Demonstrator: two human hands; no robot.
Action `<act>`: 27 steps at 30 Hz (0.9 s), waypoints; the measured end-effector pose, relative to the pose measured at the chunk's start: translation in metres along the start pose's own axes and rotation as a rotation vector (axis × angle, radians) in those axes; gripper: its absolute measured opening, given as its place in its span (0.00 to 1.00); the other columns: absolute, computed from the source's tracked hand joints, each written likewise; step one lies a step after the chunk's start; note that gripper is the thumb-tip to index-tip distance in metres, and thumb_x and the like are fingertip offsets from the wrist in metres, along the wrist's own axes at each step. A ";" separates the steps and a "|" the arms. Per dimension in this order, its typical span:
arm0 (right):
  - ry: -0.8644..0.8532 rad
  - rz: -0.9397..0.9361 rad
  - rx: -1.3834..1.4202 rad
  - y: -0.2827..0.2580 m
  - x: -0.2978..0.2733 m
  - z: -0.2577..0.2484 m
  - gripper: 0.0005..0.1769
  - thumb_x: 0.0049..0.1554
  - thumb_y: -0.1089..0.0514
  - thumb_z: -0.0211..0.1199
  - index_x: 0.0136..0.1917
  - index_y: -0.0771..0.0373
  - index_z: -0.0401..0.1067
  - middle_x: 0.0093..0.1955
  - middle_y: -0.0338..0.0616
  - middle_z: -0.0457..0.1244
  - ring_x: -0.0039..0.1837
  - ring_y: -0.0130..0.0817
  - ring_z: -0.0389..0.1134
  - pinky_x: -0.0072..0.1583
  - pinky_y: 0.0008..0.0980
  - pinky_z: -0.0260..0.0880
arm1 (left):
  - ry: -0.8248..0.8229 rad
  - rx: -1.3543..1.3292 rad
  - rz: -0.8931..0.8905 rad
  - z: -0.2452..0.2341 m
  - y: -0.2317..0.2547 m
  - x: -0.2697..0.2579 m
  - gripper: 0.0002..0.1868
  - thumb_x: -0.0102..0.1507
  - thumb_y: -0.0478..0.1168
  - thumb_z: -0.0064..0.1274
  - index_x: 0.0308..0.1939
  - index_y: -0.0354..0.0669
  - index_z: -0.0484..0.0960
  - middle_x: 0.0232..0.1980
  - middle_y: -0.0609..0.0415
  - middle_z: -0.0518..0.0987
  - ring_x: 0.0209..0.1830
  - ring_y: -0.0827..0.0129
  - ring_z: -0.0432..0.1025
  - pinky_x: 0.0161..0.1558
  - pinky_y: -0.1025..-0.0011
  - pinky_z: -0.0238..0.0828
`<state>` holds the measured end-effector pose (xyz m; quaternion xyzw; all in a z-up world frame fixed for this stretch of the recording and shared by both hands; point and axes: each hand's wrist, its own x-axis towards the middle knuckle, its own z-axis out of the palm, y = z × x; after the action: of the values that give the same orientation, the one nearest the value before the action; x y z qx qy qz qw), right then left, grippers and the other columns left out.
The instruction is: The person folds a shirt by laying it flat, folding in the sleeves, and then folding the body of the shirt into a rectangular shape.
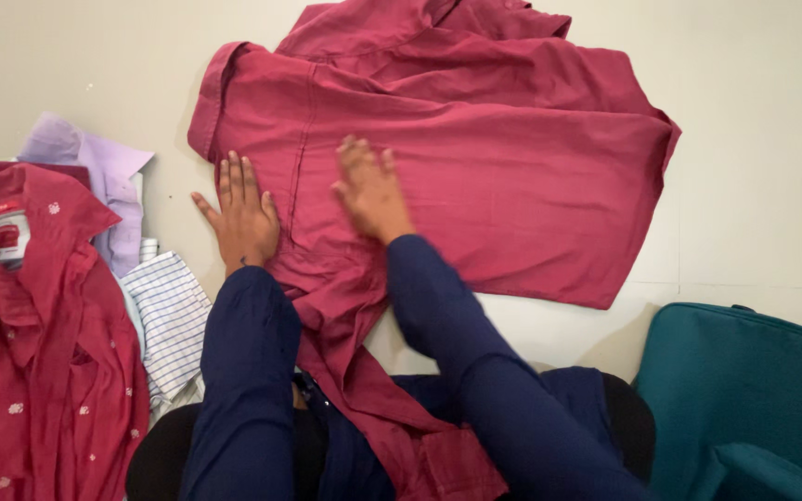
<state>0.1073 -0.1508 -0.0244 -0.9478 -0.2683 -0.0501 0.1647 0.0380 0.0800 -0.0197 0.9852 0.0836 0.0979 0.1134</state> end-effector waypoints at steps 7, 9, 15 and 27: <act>0.006 0.216 -0.113 0.134 -0.053 -0.048 0.39 0.69 0.42 0.49 0.85 0.62 0.45 0.87 0.48 0.41 0.86 0.44 0.42 0.81 0.56 0.36 | -0.016 -0.022 -0.011 -0.004 -0.001 0.000 0.35 0.72 0.48 0.42 0.81 0.40 0.59 0.86 0.51 0.53 0.85 0.63 0.47 0.74 0.28 0.27; 0.045 0.277 -0.144 0.169 -0.076 -0.053 0.39 0.70 0.42 0.48 0.85 0.62 0.45 0.87 0.50 0.41 0.87 0.45 0.42 0.81 0.56 0.37 | -0.006 -0.028 -0.003 -0.004 -0.001 -0.001 0.34 0.72 0.48 0.41 0.81 0.40 0.60 0.86 0.51 0.53 0.85 0.63 0.47 0.74 0.28 0.27; 0.076 0.461 -0.203 0.252 -0.136 -0.083 0.38 0.70 0.44 0.48 0.85 0.64 0.47 0.87 0.55 0.42 0.86 0.50 0.42 0.80 0.57 0.37 | -0.010 -0.041 -0.008 -0.008 0.002 -0.001 0.33 0.72 0.47 0.40 0.81 0.40 0.60 0.86 0.50 0.53 0.85 0.63 0.47 0.74 0.27 0.25; 0.012 0.889 -0.252 0.336 -0.248 -0.142 0.38 0.70 0.41 0.40 0.84 0.64 0.43 0.88 0.49 0.38 0.87 0.44 0.35 0.77 0.69 0.24 | -0.036 -0.055 -0.021 -0.012 0.005 0.000 0.34 0.72 0.47 0.40 0.81 0.39 0.59 0.86 0.50 0.53 0.86 0.61 0.46 0.75 0.29 0.24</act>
<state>0.0718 -0.5905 -0.0324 -0.9833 0.1731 -0.0121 0.0553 0.0356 0.0779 -0.0067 0.9824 0.0890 0.0811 0.1427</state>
